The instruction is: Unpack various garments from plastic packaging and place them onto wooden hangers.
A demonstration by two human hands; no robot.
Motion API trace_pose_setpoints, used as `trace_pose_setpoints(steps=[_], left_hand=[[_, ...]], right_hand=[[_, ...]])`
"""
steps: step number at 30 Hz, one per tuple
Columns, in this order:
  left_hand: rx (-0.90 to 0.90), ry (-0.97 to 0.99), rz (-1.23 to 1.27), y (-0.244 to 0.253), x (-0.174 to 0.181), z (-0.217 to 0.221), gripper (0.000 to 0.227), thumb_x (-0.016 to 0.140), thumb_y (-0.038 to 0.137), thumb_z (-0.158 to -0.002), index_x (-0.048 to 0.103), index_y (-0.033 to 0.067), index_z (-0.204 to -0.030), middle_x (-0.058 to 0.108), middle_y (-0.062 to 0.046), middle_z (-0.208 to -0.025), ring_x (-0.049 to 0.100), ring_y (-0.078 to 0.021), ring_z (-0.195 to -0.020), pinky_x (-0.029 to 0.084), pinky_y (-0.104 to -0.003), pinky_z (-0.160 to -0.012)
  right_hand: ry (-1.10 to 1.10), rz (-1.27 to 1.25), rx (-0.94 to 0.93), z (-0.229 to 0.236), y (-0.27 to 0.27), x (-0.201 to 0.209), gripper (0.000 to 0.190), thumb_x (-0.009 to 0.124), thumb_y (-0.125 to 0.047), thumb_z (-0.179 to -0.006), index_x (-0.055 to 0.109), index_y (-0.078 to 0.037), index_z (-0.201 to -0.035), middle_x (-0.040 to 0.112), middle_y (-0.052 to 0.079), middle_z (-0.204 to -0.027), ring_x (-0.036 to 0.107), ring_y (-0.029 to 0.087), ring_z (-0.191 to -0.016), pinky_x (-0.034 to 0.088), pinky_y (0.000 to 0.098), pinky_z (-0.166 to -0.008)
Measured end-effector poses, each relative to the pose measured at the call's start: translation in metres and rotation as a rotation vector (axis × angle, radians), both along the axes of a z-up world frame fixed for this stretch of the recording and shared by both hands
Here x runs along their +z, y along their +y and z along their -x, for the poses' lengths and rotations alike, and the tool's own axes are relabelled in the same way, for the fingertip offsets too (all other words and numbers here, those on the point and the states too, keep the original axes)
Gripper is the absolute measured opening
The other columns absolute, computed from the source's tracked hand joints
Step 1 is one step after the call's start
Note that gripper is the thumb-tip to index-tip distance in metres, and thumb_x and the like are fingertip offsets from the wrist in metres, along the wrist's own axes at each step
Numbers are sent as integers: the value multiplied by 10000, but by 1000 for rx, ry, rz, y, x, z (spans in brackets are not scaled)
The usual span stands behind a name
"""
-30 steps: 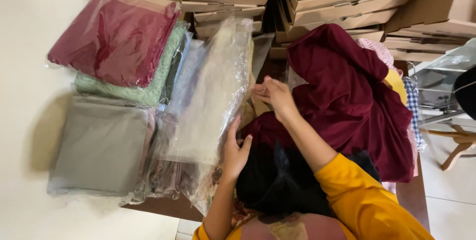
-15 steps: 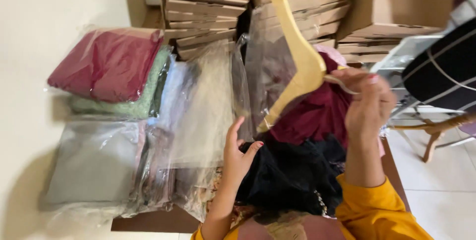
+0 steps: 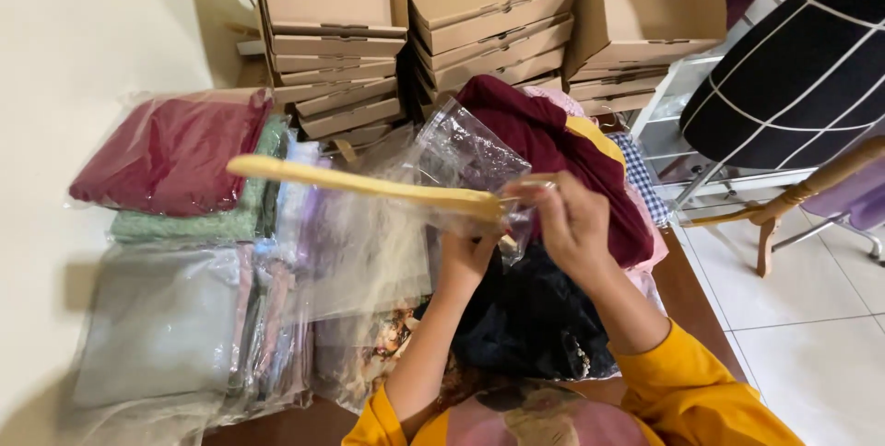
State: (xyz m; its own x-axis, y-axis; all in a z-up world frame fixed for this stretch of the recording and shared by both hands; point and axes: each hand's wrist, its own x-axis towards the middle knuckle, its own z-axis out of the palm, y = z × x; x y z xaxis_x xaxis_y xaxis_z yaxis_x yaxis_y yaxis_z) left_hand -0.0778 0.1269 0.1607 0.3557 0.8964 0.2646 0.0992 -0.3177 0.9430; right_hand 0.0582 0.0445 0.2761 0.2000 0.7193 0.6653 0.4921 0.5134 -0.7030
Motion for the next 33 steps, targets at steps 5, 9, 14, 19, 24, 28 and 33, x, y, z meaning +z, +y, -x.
trace_pose_setpoints(steps=[5, 9, 14, 19, 24, 28, 33], left_hand=[[8, -159, -82, 21, -53, 20, 351, 635, 86, -951, 681, 16, -1291, 751, -111, -1162, 718, -216, -1095, 557, -335, -957], [364, -281, 155, 53, -51, 62, 369, 632, 279, -1026, 684, -15, -1241, 757, -146, -1161, 696, -201, -1081, 524, -310, -961], [686, -469, 217, 107, -108, 125, 528, 665, 395, -1026, 637, -112, -1174, 701, -244, -1160, 610, -191, -1010, 514, -391, -876], [472, 253, 319, 78, -119, 144, 569, 622, 486, -1052, 696, -76, -1106, 727, -240, -1043, 686, -316, -1015, 536, -449, -883], [-290, -233, 312, -5, -98, 78, 582, 736, 176, -940, 511, 2, -1447, 707, -176, -1261, 682, -205, -1147, 573, -311, -954], [-403, -277, 307, -52, -38, 39, 645, 738, 134, -923, 428, 30, -1479, 667, -119, -1290, 642, -153, -1167, 540, -275, -863], [-558, -522, 389, -55, -66, 3, 334, 678, 115, -1059, 591, -43, -1340, 728, -101, -1124, 691, -136, -1028, 549, -249, -912]], right_hand=[[292, -210, 38, -30, 7, -3, 319, 412, -279, -1171, 551, -15, -1056, 749, 191, -1084, 773, 269, -939, 669, 368, -801], [273, -385, -213, -47, 2, 14, 390, 410, -322, -1233, 489, -1, -1027, 755, 226, -1038, 764, 263, -896, 636, 330, -699], [202, -387, -229, -38, -2, 17, 440, 393, -331, -1272, 434, 14, -1003, 755, 251, -1033, 778, 271, -875, 650, 342, -731], [148, -344, -140, -11, -2, 13, 452, 393, -319, -1300, 413, 40, -1026, 715, 284, -1058, 771, 311, -917, 662, 371, -779], [5, -174, -167, 12, -9, 12, 400, 390, -301, -1200, 425, 25, -970, 743, 257, -994, 757, 268, -687, 531, 275, -497], [17, -120, -129, 34, -12, 3, 379, 377, -275, -1185, 441, 17, -952, 744, 233, -1006, 758, 257, -699, 547, 274, -535], [188, -1, -37, 30, -25, -20, 269, 424, -211, -1178, 543, 21, -1115, 708, 184, -1147, 729, 217, -983, 623, 314, -803]])
